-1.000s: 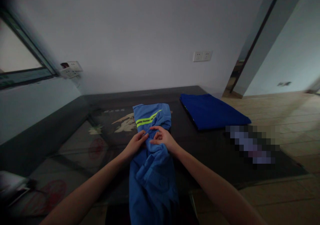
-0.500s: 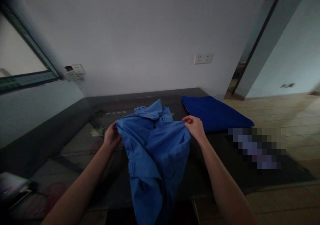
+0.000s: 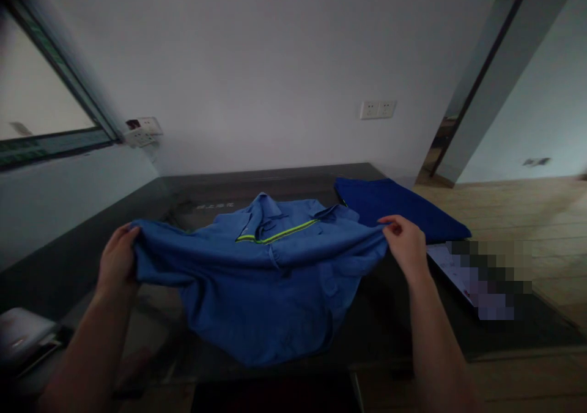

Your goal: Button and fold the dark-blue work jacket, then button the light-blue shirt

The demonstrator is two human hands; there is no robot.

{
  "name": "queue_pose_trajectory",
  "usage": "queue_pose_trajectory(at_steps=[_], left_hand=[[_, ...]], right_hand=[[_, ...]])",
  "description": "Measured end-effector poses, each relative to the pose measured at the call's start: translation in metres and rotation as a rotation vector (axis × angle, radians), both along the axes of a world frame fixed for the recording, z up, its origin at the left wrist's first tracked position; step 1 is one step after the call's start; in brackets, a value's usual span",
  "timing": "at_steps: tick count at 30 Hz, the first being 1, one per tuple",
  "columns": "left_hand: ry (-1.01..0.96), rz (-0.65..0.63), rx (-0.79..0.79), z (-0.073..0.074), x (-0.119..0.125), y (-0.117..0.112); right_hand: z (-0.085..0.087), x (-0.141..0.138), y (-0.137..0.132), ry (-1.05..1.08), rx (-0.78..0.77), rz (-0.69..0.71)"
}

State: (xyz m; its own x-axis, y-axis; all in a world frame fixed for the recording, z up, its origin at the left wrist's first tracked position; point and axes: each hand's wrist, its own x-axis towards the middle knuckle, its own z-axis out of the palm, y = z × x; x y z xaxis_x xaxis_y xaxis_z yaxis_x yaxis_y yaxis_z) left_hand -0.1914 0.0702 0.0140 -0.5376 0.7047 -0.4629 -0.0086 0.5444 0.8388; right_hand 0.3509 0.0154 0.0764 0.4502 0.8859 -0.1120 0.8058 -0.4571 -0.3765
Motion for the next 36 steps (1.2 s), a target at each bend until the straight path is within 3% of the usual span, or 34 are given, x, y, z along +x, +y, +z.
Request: queue_pose_trajectory(at_steps=[2,5,7,9,12,14,16,18,22,25,30,36], left_hand=[[-0.035,-0.104,-0.113,0.003,-0.004,-0.012],[-0.049,-0.413,-0.351,0.0,-0.014,-0.027],[0.143,-0.596,-0.364,-0.002,-0.021,-0.031],[0.442,-0.743,-0.261,0.002,-0.019,-0.029],[0.653,-0.918,-0.077,0.018,0.009,-0.018],[0.52,-1.035,0.011,0.025,0.044,-0.008],[0.283,-1.137,0.042,0.021,0.085,-0.001],[0.1,-1.196,0.041,0.004,0.123,0.002],[0.257,-1.283,-0.139,-0.049,0.165,-0.004],[0.433,-1.405,-0.29,-0.078,0.167,-0.008],[0.575,-1.631,-0.435,-0.108,0.16,0.009],[0.553,-1.674,-0.462,-0.14,0.167,0.045]], right_hand=[[0.007,-0.006,-0.013,-0.055,-0.073,0.132],[0.027,-0.026,-0.036,0.003,-0.019,0.221],[0.041,-0.044,-0.05,0.133,-0.057,0.261],[0.048,-0.064,-0.061,0.278,-0.174,0.34],[0.044,-0.092,-0.068,0.42,-0.339,0.529],[0.033,-0.11,-0.067,0.432,-0.416,0.658],[0.02,-0.126,-0.064,0.369,-0.484,0.743],[0.008,-0.136,-0.063,0.259,-0.529,0.774],[-0.004,-0.138,-0.072,0.107,-0.565,0.794],[0.0,-0.128,-0.088,0.027,-0.588,0.764],[0.019,-0.118,-0.115,-0.078,-0.646,0.688],[0.036,-0.12,-0.13,0.016,-0.704,0.746]])
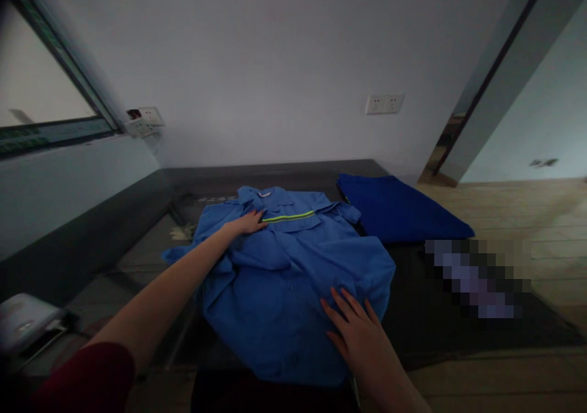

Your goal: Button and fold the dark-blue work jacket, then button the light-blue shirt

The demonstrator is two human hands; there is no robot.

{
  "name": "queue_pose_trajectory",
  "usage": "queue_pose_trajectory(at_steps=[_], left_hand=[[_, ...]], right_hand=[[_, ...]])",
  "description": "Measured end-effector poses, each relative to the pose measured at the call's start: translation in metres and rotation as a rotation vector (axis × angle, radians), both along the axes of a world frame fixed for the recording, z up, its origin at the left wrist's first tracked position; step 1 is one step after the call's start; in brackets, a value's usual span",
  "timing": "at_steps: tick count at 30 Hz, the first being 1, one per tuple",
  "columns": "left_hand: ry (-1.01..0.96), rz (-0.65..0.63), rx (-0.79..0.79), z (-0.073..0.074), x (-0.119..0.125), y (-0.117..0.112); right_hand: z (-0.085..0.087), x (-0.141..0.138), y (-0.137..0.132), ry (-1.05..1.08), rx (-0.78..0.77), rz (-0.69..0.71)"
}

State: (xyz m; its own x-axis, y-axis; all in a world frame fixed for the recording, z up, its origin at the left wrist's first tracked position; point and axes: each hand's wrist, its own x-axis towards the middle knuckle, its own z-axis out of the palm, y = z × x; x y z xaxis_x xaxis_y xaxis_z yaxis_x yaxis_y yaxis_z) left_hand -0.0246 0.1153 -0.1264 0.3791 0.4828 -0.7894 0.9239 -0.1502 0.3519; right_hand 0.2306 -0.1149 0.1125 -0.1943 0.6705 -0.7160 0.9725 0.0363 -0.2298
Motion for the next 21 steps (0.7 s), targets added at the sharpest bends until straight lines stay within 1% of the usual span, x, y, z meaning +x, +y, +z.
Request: queue_pose_trajectory(at_steps=[2,5,8,11,14,17,19,21], left_hand=[[0.001,0.013,0.01,-0.006,0.006,0.008],[0.018,0.053,0.031,-0.009,0.019,0.018],[0.038,0.114,0.058,-0.007,0.035,0.022],[0.022,0.207,0.143,-0.002,0.045,0.019],[-0.023,0.327,0.247,0.001,0.044,0.01],[-0.055,0.452,0.263,0.001,0.035,0.0],[-0.082,0.52,0.247,-0.001,0.029,-0.005],[-0.134,0.577,0.244,-0.002,0.025,-0.007]], right_hand=[[0.005,-0.005,0.003,0.049,-0.024,0.014],[0.012,-0.02,0.013,0.114,-0.07,0.047],[0.016,-0.039,0.026,0.133,-0.093,0.064],[0.018,-0.049,0.039,0.141,-0.087,0.05],[0.02,-0.048,0.056,0.207,-0.05,-0.009],[0.019,-0.045,0.079,0.306,0.047,-0.128],[0.013,-0.045,0.097,0.382,0.117,-0.204],[0.001,-0.048,0.117,0.462,0.162,-0.265]])
